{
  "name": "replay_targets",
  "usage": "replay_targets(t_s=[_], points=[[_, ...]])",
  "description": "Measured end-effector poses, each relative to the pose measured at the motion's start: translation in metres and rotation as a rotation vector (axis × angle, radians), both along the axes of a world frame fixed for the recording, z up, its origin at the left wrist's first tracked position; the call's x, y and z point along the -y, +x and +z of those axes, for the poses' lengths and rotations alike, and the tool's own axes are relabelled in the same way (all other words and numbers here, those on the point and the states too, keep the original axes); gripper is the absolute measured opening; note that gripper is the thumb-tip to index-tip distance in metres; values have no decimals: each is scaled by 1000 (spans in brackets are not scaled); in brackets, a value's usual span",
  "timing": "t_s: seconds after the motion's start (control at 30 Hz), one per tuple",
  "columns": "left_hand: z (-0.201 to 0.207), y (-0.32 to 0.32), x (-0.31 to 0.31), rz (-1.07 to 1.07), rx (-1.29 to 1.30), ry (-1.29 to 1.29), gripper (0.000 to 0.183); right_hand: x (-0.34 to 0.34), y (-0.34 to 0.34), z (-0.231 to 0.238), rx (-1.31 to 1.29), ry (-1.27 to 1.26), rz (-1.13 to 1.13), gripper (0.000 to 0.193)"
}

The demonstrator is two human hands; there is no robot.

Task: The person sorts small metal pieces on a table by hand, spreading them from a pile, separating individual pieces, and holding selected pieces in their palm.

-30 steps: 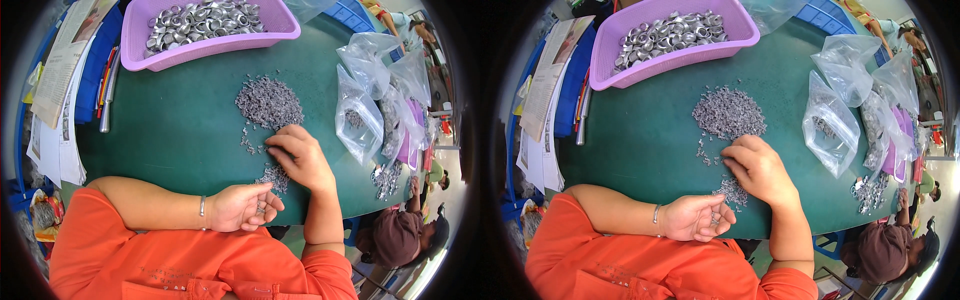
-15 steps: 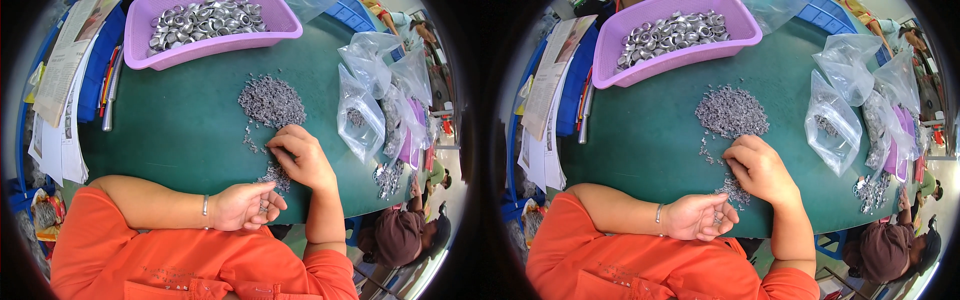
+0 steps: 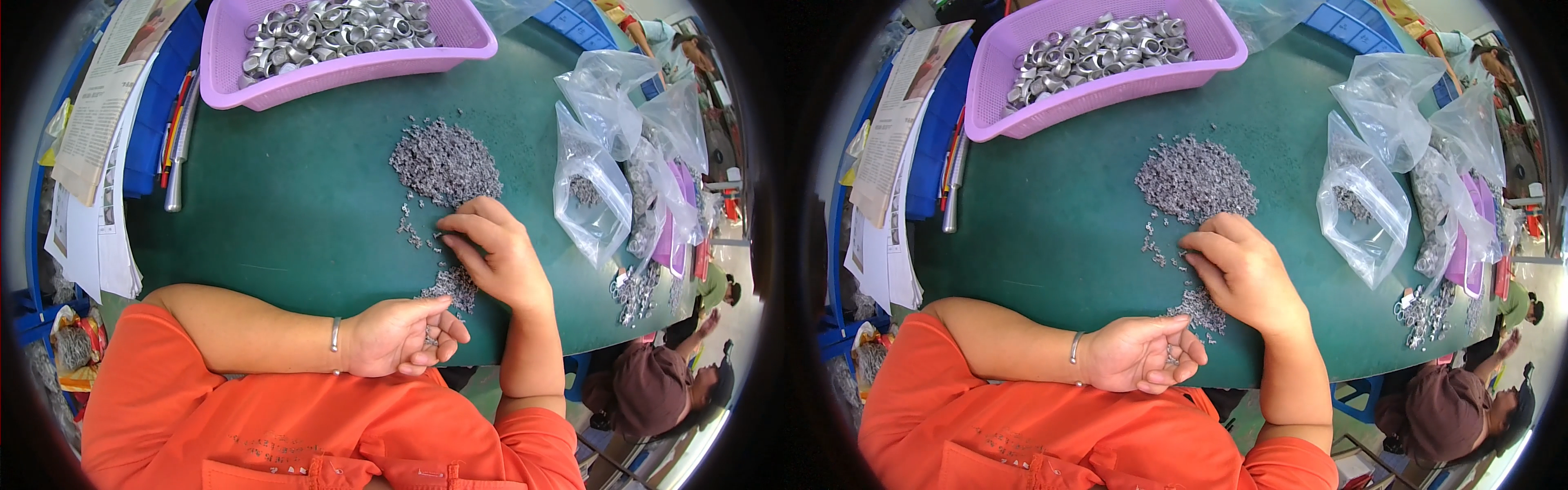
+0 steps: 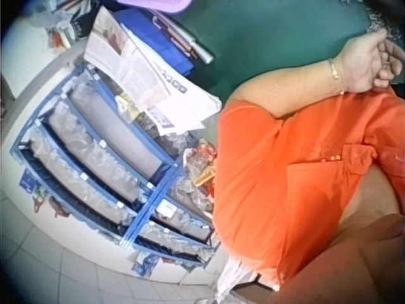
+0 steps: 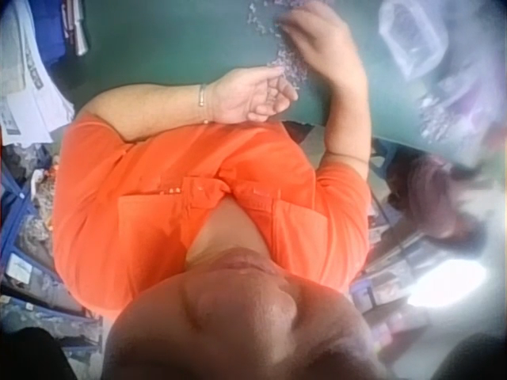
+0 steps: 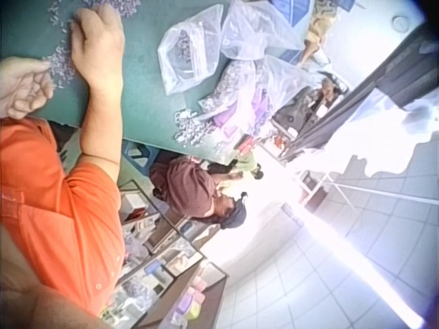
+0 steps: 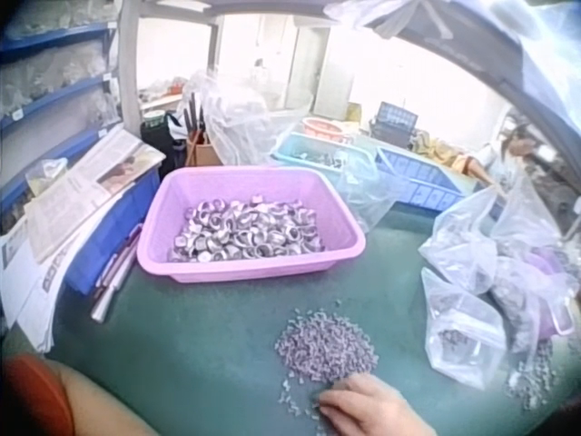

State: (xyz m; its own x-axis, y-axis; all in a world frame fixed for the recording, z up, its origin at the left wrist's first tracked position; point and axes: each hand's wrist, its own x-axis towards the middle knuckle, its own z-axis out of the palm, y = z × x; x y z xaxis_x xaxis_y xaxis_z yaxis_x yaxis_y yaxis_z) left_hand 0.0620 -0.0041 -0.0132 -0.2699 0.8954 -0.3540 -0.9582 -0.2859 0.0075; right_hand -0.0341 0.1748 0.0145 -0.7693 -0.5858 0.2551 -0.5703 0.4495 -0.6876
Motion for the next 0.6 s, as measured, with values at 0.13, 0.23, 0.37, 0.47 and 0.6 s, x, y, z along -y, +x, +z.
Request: replay_targets(t_s=[0.13, 0.23, 0.37, 0.47, 0.6], points=[[1, 0, 1, -3, -9, -13, 49, -3, -3, -1, -13, 95, 79, 15], [0, 1, 1, 0, 7, 4, 50, -6, -1, 1, 25, 74, 75, 13], [0, 0, 0, -3, -1, 0, 50, -2, 0, 2, 33, 57, 135, 13], [0, 0, -1, -2, -2, -1, 50, -11, -3, 5, 71, 120, 214, 15], [0, 0, 0, -2, 16, 11, 50, -2, 1, 6, 61, 61, 136, 18]])
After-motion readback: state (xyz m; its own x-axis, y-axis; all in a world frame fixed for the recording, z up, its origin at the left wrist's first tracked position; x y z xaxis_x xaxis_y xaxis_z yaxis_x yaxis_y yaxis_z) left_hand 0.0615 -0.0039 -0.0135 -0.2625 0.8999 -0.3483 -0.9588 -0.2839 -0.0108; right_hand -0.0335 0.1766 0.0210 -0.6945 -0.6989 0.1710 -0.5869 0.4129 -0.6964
